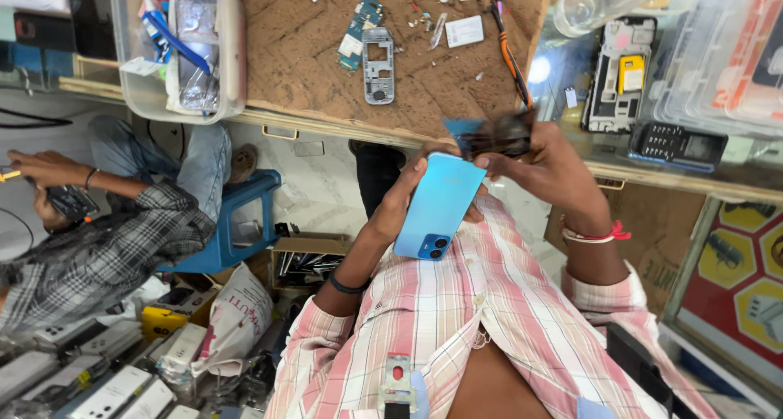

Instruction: The person holds a light blue smartphone and removes a protective film from its back surface. They then use a black packet labeled 'Super X' to wipe the phone's back repeatedly, smoothing the surface.

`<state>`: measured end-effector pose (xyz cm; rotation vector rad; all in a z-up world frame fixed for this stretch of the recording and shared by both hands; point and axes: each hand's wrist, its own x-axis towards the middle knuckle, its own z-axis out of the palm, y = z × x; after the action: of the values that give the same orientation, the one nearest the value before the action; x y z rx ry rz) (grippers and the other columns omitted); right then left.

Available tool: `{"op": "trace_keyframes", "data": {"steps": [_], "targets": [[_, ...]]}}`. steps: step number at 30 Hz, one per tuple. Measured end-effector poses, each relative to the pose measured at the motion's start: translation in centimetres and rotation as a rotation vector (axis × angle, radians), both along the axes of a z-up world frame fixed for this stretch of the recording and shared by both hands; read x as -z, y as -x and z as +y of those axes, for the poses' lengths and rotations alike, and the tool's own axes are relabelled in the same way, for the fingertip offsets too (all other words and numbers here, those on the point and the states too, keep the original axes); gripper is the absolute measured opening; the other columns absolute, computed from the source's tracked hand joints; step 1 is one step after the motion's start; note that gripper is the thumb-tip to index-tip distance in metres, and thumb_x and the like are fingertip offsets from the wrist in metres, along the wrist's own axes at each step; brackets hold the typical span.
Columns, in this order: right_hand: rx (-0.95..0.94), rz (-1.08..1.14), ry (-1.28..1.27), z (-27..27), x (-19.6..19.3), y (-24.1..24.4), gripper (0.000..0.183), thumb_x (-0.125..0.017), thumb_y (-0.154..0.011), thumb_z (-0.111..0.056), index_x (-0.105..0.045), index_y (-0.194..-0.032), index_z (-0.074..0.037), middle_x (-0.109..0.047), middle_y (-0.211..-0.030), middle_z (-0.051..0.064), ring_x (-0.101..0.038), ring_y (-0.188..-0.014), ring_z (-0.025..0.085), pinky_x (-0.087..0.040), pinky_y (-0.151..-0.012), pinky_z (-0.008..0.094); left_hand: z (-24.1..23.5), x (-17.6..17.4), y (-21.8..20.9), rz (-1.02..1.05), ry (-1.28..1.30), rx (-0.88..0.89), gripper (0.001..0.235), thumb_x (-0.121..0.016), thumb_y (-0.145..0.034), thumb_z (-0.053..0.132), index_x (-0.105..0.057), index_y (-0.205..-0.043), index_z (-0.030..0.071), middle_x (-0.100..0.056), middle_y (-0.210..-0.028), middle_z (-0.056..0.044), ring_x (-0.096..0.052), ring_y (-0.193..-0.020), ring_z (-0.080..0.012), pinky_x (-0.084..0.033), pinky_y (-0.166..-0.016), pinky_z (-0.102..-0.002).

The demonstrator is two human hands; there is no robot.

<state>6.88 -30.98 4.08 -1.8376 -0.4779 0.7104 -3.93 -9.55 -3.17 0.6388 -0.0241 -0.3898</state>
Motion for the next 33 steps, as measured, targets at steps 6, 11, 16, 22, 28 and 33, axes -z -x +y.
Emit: {"op": "trace_keyframes", "data": {"steps": [6, 11, 16, 22, 28, 33], "targets": [[0.032, 0.109, -0.161, 1.2, 2.3, -0.2, 0.01, -0.077, -0.092, -0.005, -0.072, -0.099, 0.0, -0.073, -0.088, 0.001, -0.065, -0.076, 0.007, -0.055, -0.066, 0.025, -0.4, 1.7, 0.2, 0.097, 0.229, -0.022, 0.046, -0.035, -0.112, 0.047, -0.043, -0.138, 0.01, -0.057, -0.137, -0.033, -0.064, -0.122, -0.0477, -0.055, -0.101, -0.062], [-0.001, -0.009, -0.08, 1.7, 3.2, -0.2, 0.016, -0.08, -0.089, -0.005, -0.072, -0.101, 0.002, -0.068, -0.087, 0.005, -0.061, -0.074, 0.01, -0.05, -0.065, 0.026, -0.3, 1.9, 0.7, 0.187, 0.315, -0.056, 0.048, -0.034, -0.112, 0.044, -0.048, -0.136, 0.005, -0.06, -0.132, -0.035, -0.065, -0.117, -0.0496, -0.055, -0.099, -0.064], [-0.132, -0.104, -0.337, 1.7, 2.8, -1.1, 0.019, -0.077, -0.086, -0.009, -0.074, -0.103, -0.001, -0.07, -0.095, 0.007, -0.068, -0.086, 0.015, -0.051, -0.076, 0.028, 0.4, 2.8, 0.7, 0.175, 0.232, -0.097, 0.044, -0.037, -0.112, 0.036, -0.052, -0.133, 0.001, -0.064, -0.128, -0.027, -0.068, -0.111, -0.0426, -0.059, -0.095, -0.06], [-0.127, -0.205, -0.208, 1.8, 1.9, -1.4, 0.016, -0.078, -0.083, -0.005, -0.075, -0.098, 0.0, -0.07, -0.09, 0.008, -0.068, -0.083, 0.017, -0.05, -0.073, 0.029, 0.6, 2.2, -0.8, 0.131, 0.261, -0.013, 0.045, -0.034, -0.112, 0.037, -0.051, -0.132, 0.0, -0.066, -0.122, -0.028, -0.072, -0.104, -0.0434, -0.06, -0.093, -0.059], [-0.069, -0.265, -0.055, 2.0, 2.0, -2.1, 0.013, -0.082, -0.088, -0.003, -0.072, -0.095, 0.0, -0.068, -0.089, 0.006, -0.065, -0.079, 0.015, -0.049, -0.071, 0.03, 1.1, 0.4, -2.3, 0.223, 0.157, 0.059, 0.058, -0.03, -0.109, 0.041, -0.052, -0.136, -0.005, -0.065, -0.127, -0.033, -0.068, -0.113, -0.0459, -0.056, -0.102, -0.055], [-0.032, -0.177, -0.093, 2.3, 2.6, -2.7, 0.015, -0.079, -0.093, -0.007, -0.072, -0.104, -0.001, -0.072, -0.097, 0.005, -0.064, -0.085, 0.013, -0.051, -0.077, 0.029, 1.3, 0.0, -3.4, 0.288, 0.1, -0.033, 0.044, -0.033, -0.108, 0.036, -0.046, -0.128, -0.001, -0.063, -0.128, -0.03, -0.068, -0.116, -0.046, -0.057, -0.099, -0.059]]}}
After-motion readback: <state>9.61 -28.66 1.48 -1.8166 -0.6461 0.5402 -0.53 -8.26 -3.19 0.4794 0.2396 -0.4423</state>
